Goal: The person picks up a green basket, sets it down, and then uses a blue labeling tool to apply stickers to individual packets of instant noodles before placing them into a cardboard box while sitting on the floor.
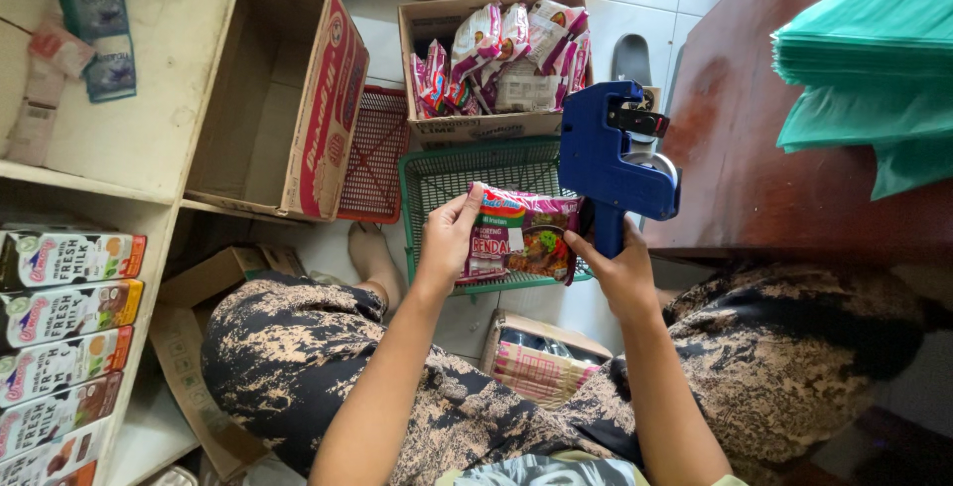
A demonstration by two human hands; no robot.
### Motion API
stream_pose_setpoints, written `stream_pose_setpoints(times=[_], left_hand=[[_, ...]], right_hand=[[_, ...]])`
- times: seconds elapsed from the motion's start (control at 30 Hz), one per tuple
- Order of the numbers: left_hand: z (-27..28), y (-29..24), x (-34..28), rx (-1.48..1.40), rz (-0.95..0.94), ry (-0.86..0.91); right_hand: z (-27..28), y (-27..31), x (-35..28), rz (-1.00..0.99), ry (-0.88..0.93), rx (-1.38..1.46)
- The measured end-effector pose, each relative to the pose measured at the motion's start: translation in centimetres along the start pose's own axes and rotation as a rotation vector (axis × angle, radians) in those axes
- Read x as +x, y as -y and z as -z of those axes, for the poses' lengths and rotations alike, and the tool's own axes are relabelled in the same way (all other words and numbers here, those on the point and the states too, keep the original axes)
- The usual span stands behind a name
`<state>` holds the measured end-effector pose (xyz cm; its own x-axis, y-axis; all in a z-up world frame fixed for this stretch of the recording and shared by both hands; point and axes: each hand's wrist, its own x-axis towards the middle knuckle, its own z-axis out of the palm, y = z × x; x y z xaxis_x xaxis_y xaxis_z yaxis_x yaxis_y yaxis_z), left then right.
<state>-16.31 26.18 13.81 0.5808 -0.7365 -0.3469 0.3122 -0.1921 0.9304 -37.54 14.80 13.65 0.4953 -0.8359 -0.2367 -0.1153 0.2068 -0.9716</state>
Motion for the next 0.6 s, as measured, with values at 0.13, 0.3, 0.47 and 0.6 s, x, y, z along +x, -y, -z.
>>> stream_pose_setpoints(times=[0.13,0.3,0.47,0.6], left_hand=[[0.0,0.2,0.2,0.036,0.011,-0.017],[0.3,1.0,0.9,-0.153,-0.001,0.141],[-0.1,1.6,0.9,-0.084,-0.022,0.123],[-0.1,1.1,0.5,0.107,-0.093,0.042]], right_hand=[[0.2,-0.1,0.1,-0.040,-0.068,-0.133],[0.5,-0.6,0.2,-0.011,-0.059,0.016],[0.6,-0.1,0.2,-0.072,-0.098,0.253],[0.5,0.0,0.0,-0.065,-0.085,0.253]])
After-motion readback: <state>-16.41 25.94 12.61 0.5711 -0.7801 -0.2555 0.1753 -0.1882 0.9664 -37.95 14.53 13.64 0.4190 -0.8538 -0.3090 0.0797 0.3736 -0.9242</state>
